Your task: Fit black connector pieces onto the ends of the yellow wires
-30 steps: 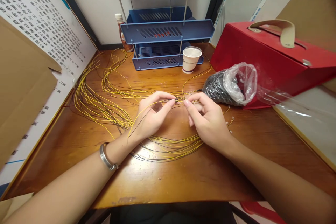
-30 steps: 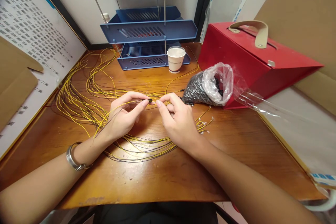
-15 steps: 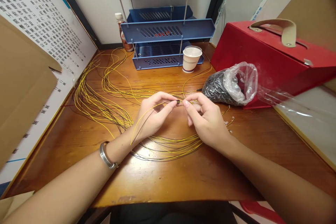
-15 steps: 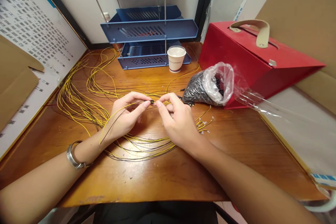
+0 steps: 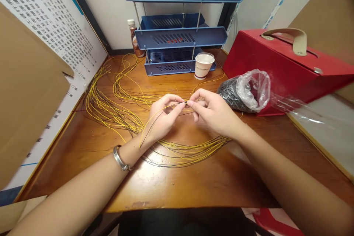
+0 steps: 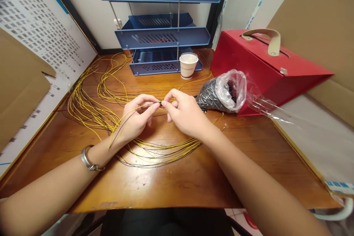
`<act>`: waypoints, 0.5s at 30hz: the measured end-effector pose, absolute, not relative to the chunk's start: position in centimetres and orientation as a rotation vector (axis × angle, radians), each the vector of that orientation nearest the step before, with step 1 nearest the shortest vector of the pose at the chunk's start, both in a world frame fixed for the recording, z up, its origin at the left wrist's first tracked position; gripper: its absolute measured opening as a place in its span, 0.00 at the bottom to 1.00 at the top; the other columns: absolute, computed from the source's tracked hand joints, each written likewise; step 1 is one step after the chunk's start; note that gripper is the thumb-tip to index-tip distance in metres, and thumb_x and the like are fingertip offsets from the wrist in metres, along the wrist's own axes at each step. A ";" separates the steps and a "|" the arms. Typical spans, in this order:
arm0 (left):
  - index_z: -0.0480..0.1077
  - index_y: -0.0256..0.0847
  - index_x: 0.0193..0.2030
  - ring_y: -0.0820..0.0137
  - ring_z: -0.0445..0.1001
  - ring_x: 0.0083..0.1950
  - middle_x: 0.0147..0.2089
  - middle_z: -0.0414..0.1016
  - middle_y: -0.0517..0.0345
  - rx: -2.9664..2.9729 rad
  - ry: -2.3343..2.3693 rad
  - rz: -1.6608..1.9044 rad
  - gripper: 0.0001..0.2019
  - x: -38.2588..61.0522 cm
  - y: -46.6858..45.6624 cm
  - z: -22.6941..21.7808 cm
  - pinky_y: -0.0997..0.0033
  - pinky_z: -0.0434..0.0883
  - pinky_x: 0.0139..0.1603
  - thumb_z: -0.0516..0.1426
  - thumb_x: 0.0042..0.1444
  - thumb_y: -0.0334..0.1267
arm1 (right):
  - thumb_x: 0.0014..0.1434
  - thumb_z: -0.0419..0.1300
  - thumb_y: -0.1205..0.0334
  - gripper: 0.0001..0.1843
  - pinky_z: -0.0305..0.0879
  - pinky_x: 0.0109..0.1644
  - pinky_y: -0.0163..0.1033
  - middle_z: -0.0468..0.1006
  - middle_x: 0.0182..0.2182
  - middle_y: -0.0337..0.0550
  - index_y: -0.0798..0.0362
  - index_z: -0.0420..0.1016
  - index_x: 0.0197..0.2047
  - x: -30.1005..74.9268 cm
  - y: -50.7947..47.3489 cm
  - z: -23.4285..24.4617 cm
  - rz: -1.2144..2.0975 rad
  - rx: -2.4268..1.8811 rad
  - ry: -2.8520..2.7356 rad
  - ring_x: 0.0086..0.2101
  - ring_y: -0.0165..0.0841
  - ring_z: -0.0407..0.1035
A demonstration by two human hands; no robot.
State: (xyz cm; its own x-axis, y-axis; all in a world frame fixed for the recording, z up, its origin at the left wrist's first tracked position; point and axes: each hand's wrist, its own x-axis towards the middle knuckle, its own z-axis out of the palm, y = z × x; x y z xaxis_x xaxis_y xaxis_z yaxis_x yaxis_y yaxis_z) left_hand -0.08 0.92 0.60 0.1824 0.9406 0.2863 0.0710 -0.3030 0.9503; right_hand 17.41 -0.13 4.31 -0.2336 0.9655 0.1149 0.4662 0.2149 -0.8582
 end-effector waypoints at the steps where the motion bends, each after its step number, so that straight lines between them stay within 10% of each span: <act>1: 0.71 0.38 0.39 0.80 0.67 0.21 0.31 0.77 0.58 1.547 0.986 1.247 0.10 -0.1 1.0 0.6 0.78 0.64 0.20 0.64 0.58 0.42 | 0.65 0.58 0.60 0.06 0.59 0.32 0.35 0.74 0.18 0.33 0.53 0.68 0.35 17.3 0.2 4.4 0.934 -1.336 -1.809 0.21 0.27 0.66; 9: 0.63 0.41 0.40 0.81 0.61 0.16 0.22 0.68 0.68 1.409 0.967 1.259 0.16 0.0 1.2 0.4 0.79 0.58 0.16 0.64 0.58 0.46 | 0.68 0.54 0.50 0.15 0.59 0.30 0.35 0.76 0.20 0.34 0.53 0.67 0.48 16.9 0.3 2.4 1.111 -1.231 -1.787 0.22 0.30 0.67; 15: 0.68 0.39 0.41 0.80 0.67 0.20 0.34 0.80 0.57 1.468 0.934 1.236 0.14 0.2 0.9 0.2 0.78 0.63 0.22 0.64 0.58 0.45 | 0.65 0.57 0.51 0.13 0.64 0.35 0.37 0.75 0.22 0.36 0.53 0.68 0.43 16.5 -0.7 1.8 1.073 -1.172 -1.596 0.26 0.31 0.71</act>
